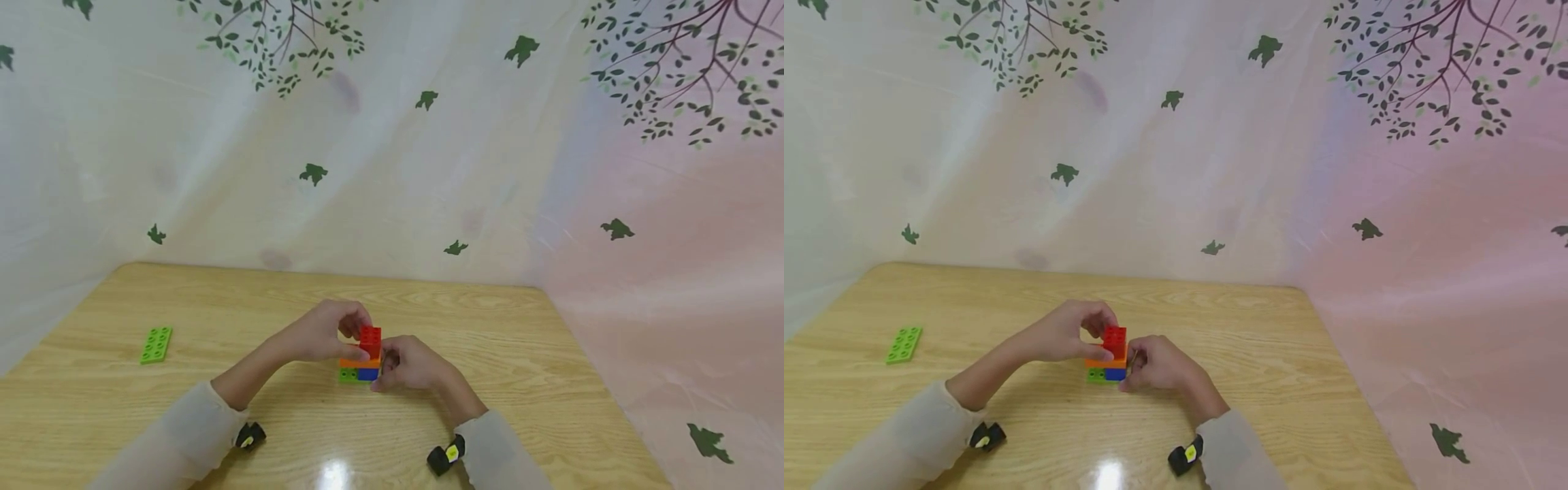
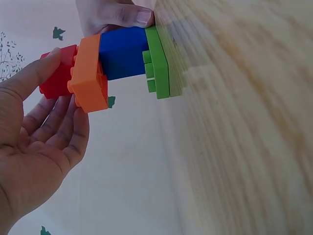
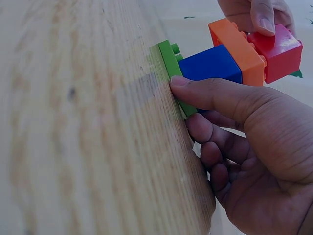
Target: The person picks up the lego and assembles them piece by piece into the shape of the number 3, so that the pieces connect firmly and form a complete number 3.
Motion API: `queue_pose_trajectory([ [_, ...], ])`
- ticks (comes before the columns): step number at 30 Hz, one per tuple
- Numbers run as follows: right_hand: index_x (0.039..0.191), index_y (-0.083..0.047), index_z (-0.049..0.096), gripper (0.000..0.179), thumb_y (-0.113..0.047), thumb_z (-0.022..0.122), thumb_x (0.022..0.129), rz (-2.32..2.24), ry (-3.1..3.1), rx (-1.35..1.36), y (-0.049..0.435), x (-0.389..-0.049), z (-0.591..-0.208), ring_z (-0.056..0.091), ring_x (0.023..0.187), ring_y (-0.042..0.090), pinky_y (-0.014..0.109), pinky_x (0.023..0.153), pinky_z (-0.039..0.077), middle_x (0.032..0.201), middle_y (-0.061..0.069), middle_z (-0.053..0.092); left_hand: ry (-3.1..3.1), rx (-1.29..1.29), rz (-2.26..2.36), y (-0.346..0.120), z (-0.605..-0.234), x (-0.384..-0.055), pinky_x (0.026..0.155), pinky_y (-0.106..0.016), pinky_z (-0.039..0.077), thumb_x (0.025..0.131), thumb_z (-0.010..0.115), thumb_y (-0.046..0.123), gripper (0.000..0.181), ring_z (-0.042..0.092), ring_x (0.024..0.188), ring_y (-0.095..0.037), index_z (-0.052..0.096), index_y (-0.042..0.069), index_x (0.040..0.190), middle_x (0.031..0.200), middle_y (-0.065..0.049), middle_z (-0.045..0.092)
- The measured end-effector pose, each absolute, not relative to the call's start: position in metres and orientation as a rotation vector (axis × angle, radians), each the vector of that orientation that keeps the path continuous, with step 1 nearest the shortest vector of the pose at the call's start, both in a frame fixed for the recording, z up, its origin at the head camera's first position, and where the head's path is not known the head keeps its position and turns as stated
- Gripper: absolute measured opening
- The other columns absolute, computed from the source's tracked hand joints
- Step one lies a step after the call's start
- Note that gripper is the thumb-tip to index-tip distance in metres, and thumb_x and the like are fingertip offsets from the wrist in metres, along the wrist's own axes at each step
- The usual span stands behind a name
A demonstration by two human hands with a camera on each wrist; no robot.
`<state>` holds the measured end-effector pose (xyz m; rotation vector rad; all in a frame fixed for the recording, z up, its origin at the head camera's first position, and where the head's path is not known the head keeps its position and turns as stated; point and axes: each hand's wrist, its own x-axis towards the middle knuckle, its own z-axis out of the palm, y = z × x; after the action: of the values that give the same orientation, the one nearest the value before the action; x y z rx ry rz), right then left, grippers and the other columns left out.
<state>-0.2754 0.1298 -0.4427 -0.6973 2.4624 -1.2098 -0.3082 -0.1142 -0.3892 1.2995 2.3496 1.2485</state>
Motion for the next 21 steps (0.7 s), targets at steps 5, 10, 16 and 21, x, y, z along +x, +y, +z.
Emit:
queue_pose_trajectory([
  [5,0.106,-0.019,0.073,0.028,-0.017,0.088,0.082,-1.214,2.460,-0.695,0.1310,-0.2756,-0.4431,0.054,0.065,0.010,0.023,0.059,0.045,0.074,-0.001,0.061,2.339,1.288,1.240,-0.1125,-0.3896,-0.3078,0.085,-0.041,0.058,0.083,0.088,0.019,0.035,0.068,0.087,-0.012,0.065,0.014,0.109,0.096,0.009,0.071],
  [10,0.106,-0.021,0.073,0.028,-0.017,0.088,0.082,-1.216,2.458,-0.685,0.1305,-0.2760,-0.4434,0.054,0.065,0.010,0.023,0.059,0.045,0.074,-0.002,0.062,2.341,1.298,1.235,-0.1128,-0.3901,-0.3080,0.083,-0.036,0.058,0.083,0.088,0.020,0.034,0.068,0.086,-0.011,0.065,0.014,0.108,0.095,0.010,0.071],
  [16,0.105,-0.020,0.073,0.028,-0.017,0.088,0.082,-1.213,2.460,-0.682,0.1299,-0.2765,-0.4431,0.054,0.065,0.010,0.023,0.058,0.045,0.073,-0.001,0.062,2.337,1.328,1.240,-0.1126,-0.3921,-0.3095,0.081,-0.033,0.058,0.083,0.087,0.019,0.031,0.068,0.085,-0.011,0.065,0.015,0.104,0.094,0.010,0.071],
  [21,0.104,-0.019,0.072,0.027,-0.017,0.088,0.082,-1.204,2.472,-0.684,0.1291,-0.2766,-0.4431,0.053,0.064,0.010,0.023,0.058,0.045,0.072,-0.001,0.060,2.331,1.323,1.257,-0.1112,-0.3933,-0.3101,0.082,-0.033,0.058,0.084,0.087,0.017,0.028,0.069,0.085,-0.011,0.066,0.016,0.101,0.093,0.011,0.072],
])
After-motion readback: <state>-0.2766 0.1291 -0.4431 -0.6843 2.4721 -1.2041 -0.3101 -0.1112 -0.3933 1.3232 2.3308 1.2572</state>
